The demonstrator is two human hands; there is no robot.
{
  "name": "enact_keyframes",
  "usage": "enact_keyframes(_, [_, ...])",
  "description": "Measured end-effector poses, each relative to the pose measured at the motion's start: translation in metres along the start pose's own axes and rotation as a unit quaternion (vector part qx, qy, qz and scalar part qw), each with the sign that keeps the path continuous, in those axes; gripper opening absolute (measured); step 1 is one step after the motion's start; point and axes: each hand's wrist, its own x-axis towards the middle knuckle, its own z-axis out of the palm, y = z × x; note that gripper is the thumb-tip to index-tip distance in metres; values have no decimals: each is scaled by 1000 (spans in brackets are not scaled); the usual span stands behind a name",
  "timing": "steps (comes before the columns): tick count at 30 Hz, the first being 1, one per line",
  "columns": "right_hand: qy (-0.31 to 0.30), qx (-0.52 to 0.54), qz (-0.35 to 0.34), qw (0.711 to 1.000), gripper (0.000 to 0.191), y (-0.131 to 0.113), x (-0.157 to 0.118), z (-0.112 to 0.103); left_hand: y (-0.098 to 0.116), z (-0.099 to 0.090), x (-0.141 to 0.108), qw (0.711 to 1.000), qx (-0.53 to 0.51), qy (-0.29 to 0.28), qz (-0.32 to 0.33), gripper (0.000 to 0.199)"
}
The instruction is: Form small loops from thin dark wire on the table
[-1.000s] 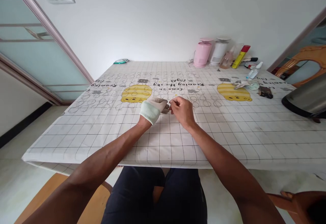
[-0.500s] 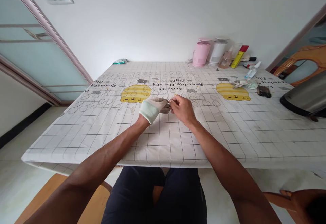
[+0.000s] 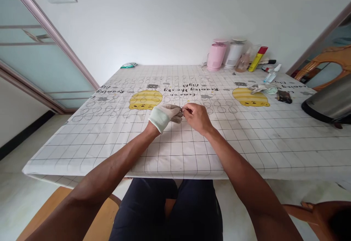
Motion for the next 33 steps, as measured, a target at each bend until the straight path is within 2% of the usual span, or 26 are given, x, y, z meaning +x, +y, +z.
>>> enact_keyframes(3, [4, -14, -15, 1000, 21, -1, 0, 0, 0, 0, 0, 1000, -16, -21, -4, 31])
enact_keyframes(8, [-13, -5, -9, 1000, 21, -4, -1, -3, -1, -1, 1, 1000, 5, 22, 1, 12])
enact_keyframes(11, [-36, 57, 30, 997, 25, -5, -1, -8, 0, -1, 2, 999, 22, 35, -2, 17])
enact_keyframes(15, [-14, 183, 68, 981, 35, -6, 3, -15, 2, 2, -1, 998, 45, 35, -2, 17])
enact_keyframes(17, [-9, 226, 67, 972, 40, -5, 6, -17, 3, 3, -3, 997, 68, 28, -9, 19])
enact_keyframes(21, [-14, 255, 50, 966, 32, 2, 8, -14, 1, 4, -3, 995, 98, 18, -21, 16])
enact_keyframes(24, [12, 232, 63, 971, 26, 6, 6, -8, -3, 3, -1, 994, 101, 24, -36, 11])
enact_keyframes(27, [43, 157, 72, 984, 21, 6, 3, -3, -6, 3, 0, 994, 87, 23, -55, 11])
enact_keyframes(30, [44, 72, 26, 996, 20, 3, 0, -5, -6, 4, -2, 995, 72, 25, -57, 11])
enact_keyframes(33, [13, 30, -36, 999, 26, 1, 0, -11, -5, 3, -2, 995, 76, 22, -58, 9])
